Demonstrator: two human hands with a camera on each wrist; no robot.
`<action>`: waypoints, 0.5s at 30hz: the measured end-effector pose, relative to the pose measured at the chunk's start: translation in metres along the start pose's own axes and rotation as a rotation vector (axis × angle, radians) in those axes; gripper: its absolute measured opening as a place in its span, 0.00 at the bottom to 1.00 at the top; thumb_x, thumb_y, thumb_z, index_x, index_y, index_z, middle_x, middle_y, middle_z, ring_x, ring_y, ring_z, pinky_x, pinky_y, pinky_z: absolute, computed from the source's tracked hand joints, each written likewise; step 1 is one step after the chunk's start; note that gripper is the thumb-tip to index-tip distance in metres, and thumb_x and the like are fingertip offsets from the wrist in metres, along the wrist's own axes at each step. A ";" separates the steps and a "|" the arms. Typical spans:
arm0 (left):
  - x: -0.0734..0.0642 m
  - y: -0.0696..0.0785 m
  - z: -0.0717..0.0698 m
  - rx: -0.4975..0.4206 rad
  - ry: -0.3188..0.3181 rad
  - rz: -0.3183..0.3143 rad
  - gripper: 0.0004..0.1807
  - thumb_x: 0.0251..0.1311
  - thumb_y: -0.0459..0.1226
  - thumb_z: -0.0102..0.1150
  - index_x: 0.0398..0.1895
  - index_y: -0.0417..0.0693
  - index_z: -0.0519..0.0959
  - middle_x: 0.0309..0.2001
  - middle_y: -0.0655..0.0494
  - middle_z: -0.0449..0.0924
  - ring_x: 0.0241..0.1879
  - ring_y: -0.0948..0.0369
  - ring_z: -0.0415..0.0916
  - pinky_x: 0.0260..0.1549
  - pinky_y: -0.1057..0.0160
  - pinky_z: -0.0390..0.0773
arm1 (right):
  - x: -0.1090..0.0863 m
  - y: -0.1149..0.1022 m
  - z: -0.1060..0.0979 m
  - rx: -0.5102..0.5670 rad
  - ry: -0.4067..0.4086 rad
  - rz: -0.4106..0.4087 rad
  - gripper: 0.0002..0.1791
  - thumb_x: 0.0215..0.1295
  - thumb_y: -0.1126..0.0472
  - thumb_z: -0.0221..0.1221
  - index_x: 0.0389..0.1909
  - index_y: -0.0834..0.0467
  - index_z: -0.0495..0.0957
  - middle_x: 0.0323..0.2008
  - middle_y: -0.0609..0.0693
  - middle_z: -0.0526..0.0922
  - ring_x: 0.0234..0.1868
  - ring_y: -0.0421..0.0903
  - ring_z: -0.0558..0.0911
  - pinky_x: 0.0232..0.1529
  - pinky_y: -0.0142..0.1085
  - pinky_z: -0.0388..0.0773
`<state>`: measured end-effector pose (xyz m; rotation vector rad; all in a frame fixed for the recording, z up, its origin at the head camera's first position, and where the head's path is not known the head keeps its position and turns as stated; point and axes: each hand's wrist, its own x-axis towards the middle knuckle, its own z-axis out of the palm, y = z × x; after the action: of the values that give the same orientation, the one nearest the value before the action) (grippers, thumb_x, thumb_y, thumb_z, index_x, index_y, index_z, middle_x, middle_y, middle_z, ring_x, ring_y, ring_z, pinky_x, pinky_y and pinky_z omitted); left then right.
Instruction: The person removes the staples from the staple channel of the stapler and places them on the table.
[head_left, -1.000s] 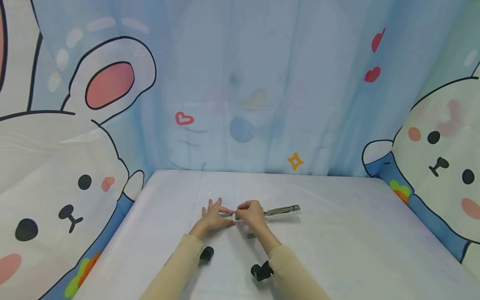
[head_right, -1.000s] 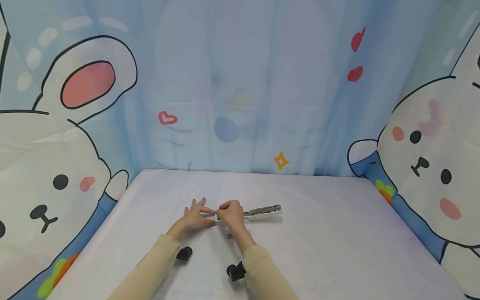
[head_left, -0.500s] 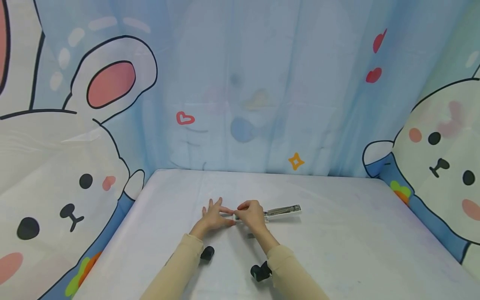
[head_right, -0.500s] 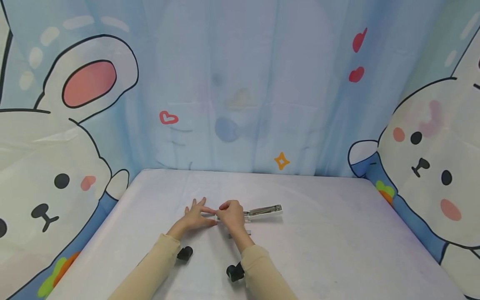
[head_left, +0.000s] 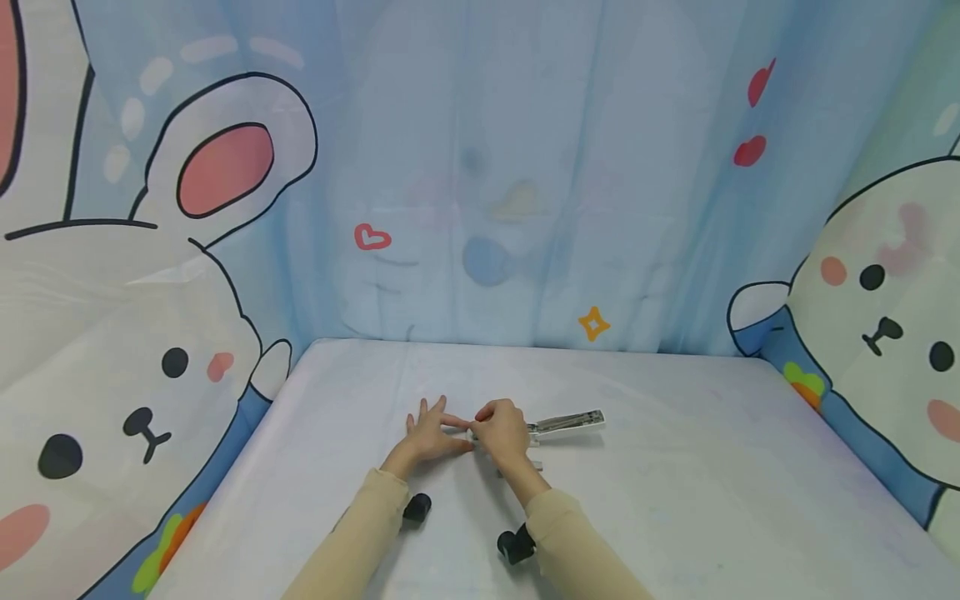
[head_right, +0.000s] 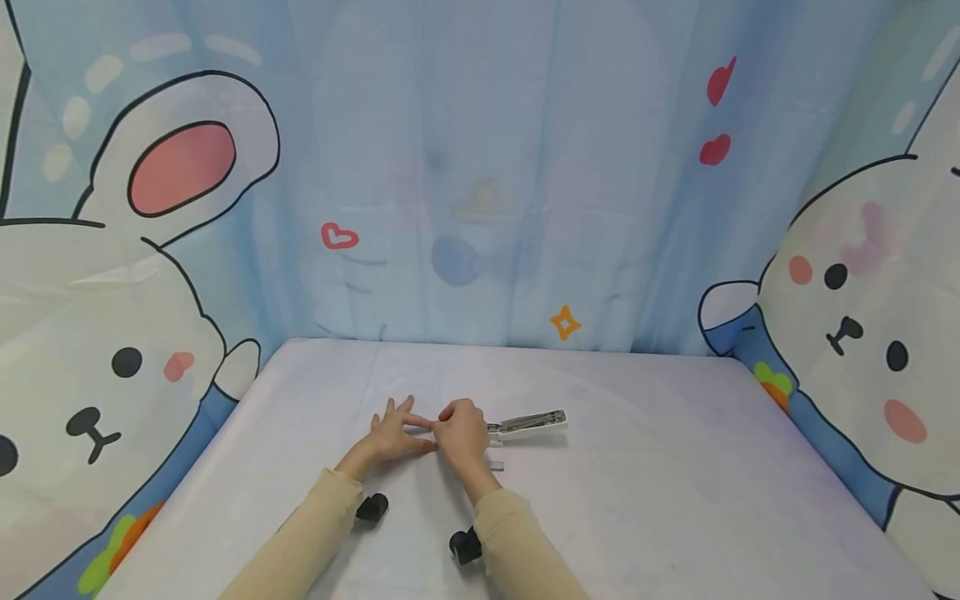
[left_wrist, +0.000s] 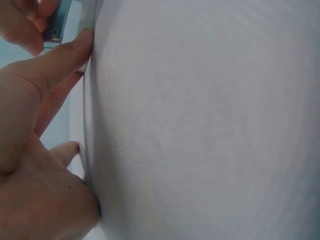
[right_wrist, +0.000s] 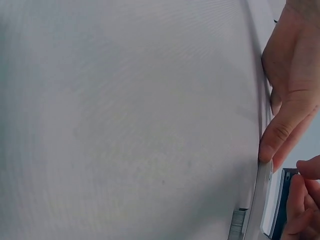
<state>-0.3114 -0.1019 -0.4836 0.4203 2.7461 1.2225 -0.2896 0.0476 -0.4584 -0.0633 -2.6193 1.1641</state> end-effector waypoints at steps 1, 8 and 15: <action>0.000 0.000 0.000 -0.001 -0.001 -0.002 0.19 0.52 0.44 0.74 0.47 0.49 0.87 0.76 0.34 0.47 0.75 0.34 0.28 0.66 0.31 0.29 | 0.000 0.000 0.000 0.001 0.002 0.003 0.04 0.50 0.67 0.69 0.22 0.59 0.83 0.21 0.49 0.83 0.21 0.44 0.77 0.20 0.36 0.71; -0.002 0.002 0.000 -0.006 -0.002 -0.005 0.19 0.52 0.44 0.74 0.47 0.48 0.87 0.76 0.34 0.47 0.75 0.35 0.28 0.66 0.31 0.29 | 0.001 0.002 0.001 0.055 -0.004 0.044 0.02 0.51 0.67 0.69 0.25 0.60 0.85 0.21 0.50 0.84 0.22 0.44 0.78 0.21 0.35 0.71; -0.002 0.002 0.000 -0.010 0.000 -0.005 0.20 0.52 0.44 0.74 0.48 0.48 0.87 0.76 0.34 0.47 0.75 0.35 0.28 0.67 0.31 0.28 | 0.001 0.001 -0.002 0.096 -0.021 0.092 0.02 0.53 0.66 0.66 0.26 0.61 0.85 0.23 0.50 0.85 0.23 0.45 0.79 0.22 0.34 0.71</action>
<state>-0.3095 -0.1008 -0.4819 0.4119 2.7378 1.2340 -0.2902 0.0504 -0.4575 -0.1543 -2.5988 1.3265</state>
